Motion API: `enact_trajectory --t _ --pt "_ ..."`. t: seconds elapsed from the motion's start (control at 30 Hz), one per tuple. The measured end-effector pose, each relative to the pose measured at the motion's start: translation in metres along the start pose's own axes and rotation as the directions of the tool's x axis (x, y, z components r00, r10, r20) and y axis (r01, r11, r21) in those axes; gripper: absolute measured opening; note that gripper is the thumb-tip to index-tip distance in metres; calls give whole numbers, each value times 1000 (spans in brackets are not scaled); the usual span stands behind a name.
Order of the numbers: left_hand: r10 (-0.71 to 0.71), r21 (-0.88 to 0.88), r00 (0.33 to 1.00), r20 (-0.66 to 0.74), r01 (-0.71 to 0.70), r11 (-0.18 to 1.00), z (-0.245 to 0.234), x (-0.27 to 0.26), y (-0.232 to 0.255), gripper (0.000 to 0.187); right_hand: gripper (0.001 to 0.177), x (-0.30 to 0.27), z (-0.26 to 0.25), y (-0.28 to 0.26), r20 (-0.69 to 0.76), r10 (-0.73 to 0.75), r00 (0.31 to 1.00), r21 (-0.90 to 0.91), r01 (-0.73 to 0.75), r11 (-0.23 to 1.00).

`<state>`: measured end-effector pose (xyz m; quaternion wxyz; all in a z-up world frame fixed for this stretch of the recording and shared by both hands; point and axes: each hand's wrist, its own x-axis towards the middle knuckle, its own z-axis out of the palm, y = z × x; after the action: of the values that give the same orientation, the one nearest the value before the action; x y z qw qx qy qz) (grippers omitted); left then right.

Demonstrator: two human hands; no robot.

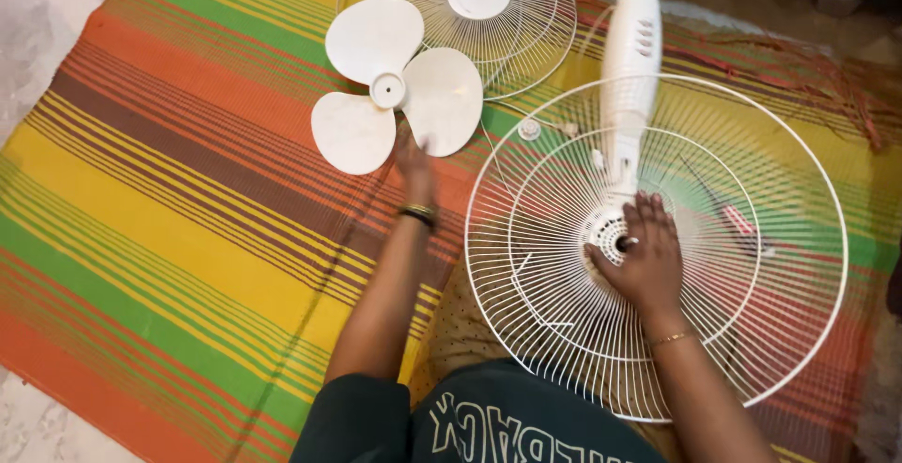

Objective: The person assembles a white table fan on a colorful mat. They attach the fan blades to the motor hub, secure them with a nut, and then attach both the front and rear wire cages to complete the assembly.

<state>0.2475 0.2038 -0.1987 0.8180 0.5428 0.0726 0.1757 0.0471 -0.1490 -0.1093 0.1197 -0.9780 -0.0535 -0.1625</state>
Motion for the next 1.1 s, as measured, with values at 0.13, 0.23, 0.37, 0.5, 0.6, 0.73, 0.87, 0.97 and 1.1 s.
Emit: enact_trajectory --t 0.13,0.23,0.37,0.5,0.6,0.73,0.87,0.97,1.1 --pt "-810 -614 499 -309 546 570 -107 24 -38 79 89 1 -3 13 -33 -14 999 15 14 1000" --pt "-712 -579 613 -343 459 674 -131 25 -61 73 90 6 -4 19 -28 -14 1000 30 15 999" --pt "-642 -598 697 -320 377 707 -126 46 -74 83 90 9 -3 18 1 2 1000 27 -2 1000" --pt "-626 -545 638 -449 360 757 -110 68 -80 62 88 17 -2 27 24 13 1000 69 -15 998" --pt "-570 -536 591 -571 258 804 -95 77 -82 40 88 22 -1 31 33 28 999 83 -31 996" --pt "-592 -617 624 -510 214 757 -87 97 -74 37 85 29 -3 34 36 40 999 116 -44 992" --pt "-749 -736 585 -312 349 580 -100 111 -52 41 82 44 -3 43 122 104 987 166 -124 978" --pt "-755 -720 591 -282 390 574 -104 114 -36 44 82 56 -4 51 189 146 971 184 -181 966" --pt "-587 -513 778 -224 418 750 -113 119 -6 31 84 56 1 60 179 138 974 249 -181 952"
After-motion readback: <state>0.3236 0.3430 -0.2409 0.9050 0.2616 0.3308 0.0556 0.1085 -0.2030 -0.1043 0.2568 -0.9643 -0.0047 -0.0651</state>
